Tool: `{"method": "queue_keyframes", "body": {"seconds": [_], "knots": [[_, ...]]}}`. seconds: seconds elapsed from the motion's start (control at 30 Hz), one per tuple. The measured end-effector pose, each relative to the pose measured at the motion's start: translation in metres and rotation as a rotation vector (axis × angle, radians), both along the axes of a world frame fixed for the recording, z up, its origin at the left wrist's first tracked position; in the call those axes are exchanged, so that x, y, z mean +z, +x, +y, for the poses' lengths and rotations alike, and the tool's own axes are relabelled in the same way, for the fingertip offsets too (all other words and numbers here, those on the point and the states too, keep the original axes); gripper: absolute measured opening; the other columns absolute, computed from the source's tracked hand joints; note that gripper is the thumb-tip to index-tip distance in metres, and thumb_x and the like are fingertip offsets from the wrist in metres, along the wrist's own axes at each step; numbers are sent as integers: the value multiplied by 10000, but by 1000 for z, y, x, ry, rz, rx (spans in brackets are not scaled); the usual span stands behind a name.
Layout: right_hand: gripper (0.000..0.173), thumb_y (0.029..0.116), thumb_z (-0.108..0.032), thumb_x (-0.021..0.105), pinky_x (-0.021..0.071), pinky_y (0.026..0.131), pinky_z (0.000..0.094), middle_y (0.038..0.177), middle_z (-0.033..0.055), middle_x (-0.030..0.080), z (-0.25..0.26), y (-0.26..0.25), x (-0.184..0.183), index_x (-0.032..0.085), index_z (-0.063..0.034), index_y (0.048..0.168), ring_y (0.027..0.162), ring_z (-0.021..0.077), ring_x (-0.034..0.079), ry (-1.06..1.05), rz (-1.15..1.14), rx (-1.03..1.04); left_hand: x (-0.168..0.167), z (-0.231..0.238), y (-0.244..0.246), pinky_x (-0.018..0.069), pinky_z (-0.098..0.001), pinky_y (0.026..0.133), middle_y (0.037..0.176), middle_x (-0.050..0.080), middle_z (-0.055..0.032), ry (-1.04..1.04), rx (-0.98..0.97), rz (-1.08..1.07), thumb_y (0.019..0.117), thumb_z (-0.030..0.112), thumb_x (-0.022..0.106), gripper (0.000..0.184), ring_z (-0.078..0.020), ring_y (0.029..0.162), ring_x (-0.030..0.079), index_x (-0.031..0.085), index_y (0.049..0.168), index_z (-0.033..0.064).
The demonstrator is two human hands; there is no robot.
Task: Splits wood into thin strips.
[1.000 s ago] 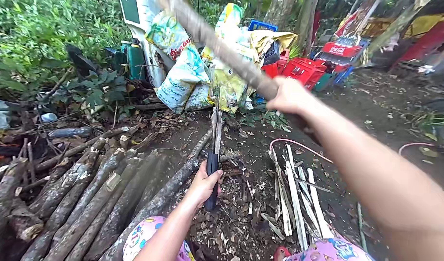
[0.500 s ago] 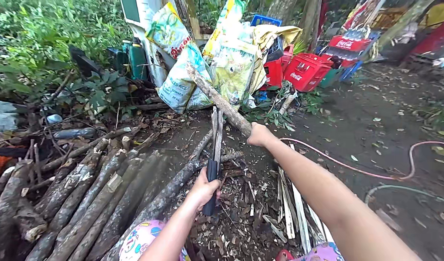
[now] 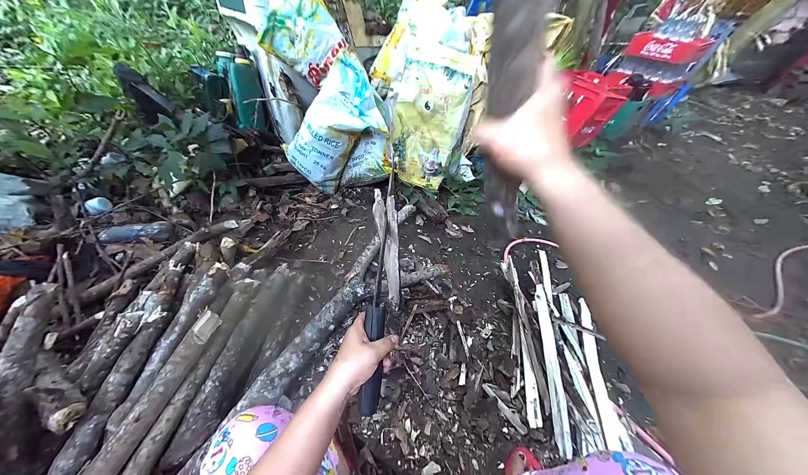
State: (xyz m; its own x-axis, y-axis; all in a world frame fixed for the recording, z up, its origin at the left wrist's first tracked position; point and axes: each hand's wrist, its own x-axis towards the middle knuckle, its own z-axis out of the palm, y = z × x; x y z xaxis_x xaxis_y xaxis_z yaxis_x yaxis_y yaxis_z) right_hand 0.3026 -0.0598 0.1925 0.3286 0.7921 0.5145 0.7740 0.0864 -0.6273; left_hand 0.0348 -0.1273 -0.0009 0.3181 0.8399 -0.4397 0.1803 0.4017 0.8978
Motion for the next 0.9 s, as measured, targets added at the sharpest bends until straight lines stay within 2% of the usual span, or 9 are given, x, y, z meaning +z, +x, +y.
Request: {"method": "queue_keyframes", "body": {"seconds": [0.07, 0.13, 0.23, 0.37, 0.5, 0.6, 0.7, 0.8, 0.9], "knots": [[742, 734, -87, 851, 525, 888, 665, 1175, 316, 629, 13, 3, -75, 489, 99, 1354, 1091, 473, 642, -530, -269, 34, -3, 4, 1, 561, -253, 522, 804, 579, -80, -23, -9, 35, 946, -53, 628, 434, -118, 525, 592, 434, 1332, -17], [634, 770, -114, 827, 535, 835, 679, 1155, 281, 660, 31, 8, -131, 543, 11, 1322, 1073, 476, 664, -904, -418, 29, -16, 12, 3, 555, -257, 522, 787, 561, -73, -56, -43, 102, 948, -40, 621, 439, -121, 528, 585, 423, 1338, -2], [621, 834, -168, 805, 528, 872, 649, 1167, 275, 657, 29, 8, -155, 518, 1, 1358, 1097, 455, 659, -1006, -344, 52, -49, 15, 11, 555, -283, 549, 788, 568, -88, -40, -33, 175, 933, -35, 629, 458, -140, 549, 592, 440, 1349, -11], [555, 808, -155, 843, 503, 868, 680, 1118, 285, 663, 12, 23, -141, 587, 4, 1273, 1065, 472, 649, -864, -184, 63, -59, 16, 16, 553, -295, 588, 825, 582, -100, -38, -43, 227, 929, -30, 641, 440, -146, 585, 596, 471, 1335, -30], [620, 766, -155, 865, 496, 853, 705, 1100, 302, 658, -1, 42, -70, 584, 21, 1290, 1045, 487, 644, -473, -107, -3, -63, 14, 15, 551, -276, 567, 778, 579, -79, -35, -38, 204, 915, -52, 639, 410, -128, 559, 592, 489, 1296, -34], [734, 739, -112, 849, 519, 955, 581, 1222, 259, 641, -2, 38, -20, 513, 40, 1374, 1130, 374, 647, -57, 38, -45, -61, 16, 14, 547, -262, 552, 765, 579, -73, -45, -24, 207, 909, -67, 638, 388, -118, 544, 589, 497, 1269, -34], [830, 691, -91, 804, 570, 920, 447, 1228, 190, 652, 7, 22, -31, 446, 23, 1432, 1090, 252, 678, 137, 141, -52, -61, 17, 14, 547, -261, 547, 756, 580, -71, -50, -8, 210, 917, -54, 639, 360, -119, 538, 589, 503, 1249, -31], [815, 737, -98, 845, 545, 885, 639, 1163, 299, 644, 6, 13, -137, 433, 57, 1423, 1062, 440, 665, -450, 4, -9, -64, 19, 13, 547, -258, 539, 749, 578, -65, -72, -2, 212, 967, 62, 700, 330, -115, 519, 574, 523, 1231, -27], [704, 859, -160, 778, 493, 973, 651, 1286, 301, 615, 21, 9, -220, 443, 38, 1447, 1210, 461, 616, -1075, -186, 62, -80, 29, 15, 538, -263, 545, 750, 554, -54, -144, -31, 266, 990, 117, 694, 366, -118, 533, 564, 500, 1272, -14]]}}
